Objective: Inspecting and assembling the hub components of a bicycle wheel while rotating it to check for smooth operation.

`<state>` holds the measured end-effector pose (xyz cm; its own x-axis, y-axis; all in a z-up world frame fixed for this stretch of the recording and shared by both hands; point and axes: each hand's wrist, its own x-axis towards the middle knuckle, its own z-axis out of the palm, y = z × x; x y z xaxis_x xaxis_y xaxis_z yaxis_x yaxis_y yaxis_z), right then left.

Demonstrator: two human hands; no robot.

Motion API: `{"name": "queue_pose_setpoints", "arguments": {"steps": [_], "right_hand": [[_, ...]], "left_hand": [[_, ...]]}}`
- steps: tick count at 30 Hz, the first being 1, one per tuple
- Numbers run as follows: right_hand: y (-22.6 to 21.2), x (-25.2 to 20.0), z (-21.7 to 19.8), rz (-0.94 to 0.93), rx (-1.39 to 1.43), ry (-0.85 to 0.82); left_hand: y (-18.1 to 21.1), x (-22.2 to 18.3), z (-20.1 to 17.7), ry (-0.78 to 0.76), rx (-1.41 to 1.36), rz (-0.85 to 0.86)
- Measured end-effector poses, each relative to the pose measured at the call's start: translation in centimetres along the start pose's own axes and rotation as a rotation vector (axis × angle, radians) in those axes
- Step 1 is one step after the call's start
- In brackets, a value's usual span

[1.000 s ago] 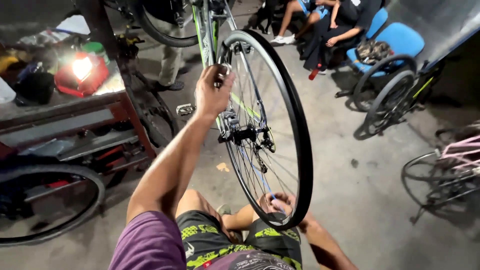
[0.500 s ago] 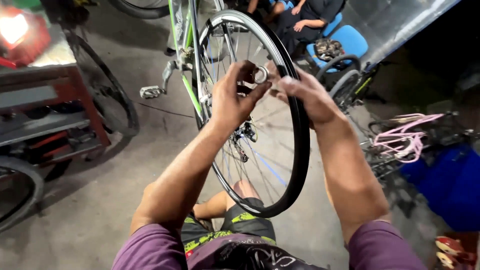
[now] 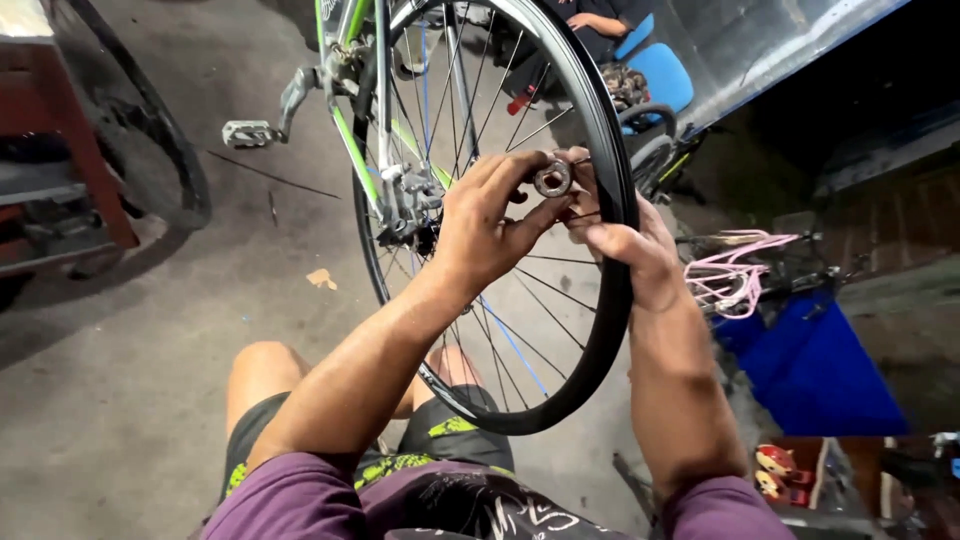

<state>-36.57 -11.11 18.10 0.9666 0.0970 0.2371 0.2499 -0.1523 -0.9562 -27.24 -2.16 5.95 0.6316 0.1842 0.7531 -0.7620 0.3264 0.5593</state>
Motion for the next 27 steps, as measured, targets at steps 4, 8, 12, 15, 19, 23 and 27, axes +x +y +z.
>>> {"name": "queue_pose_setpoints", "arguments": {"steps": [4,8,12,15,19,23,27], "right_hand": [[2.4,-0.8,-2.1,-0.01,0.018,0.114],[5.5,-2.1,-5.1,-0.028,0.122,0.184],[6.2,-2.4,-5.7,-0.05,0.153,0.191],[5.3,-1.8,-4.4,-0.033,0.096,0.217],[4.0,-1.7,-3.8,0.003,0.009,0.203],[2.4,-1.4,-3.0,0.008,-0.12,0.132],[3.2,-2.7,-4.4,0.119,-0.215,0.098]], "left_hand": [[0.6,0.5,0.2,0.008,-0.02,0.044],[0.4,0.7,0.7,0.005,-0.063,0.062],[0.6,1.4,0.7,-0.027,-0.058,0.083],[0.7,1.7,0.7,-0.057,0.004,0.128],[1.0,2.2,0.8,-0.193,0.472,0.2],[0.5,4.0,0.7,-0.482,0.577,0.109],[0.7,8.2,-1.5,-0.71,0.218,-0.141]]}}
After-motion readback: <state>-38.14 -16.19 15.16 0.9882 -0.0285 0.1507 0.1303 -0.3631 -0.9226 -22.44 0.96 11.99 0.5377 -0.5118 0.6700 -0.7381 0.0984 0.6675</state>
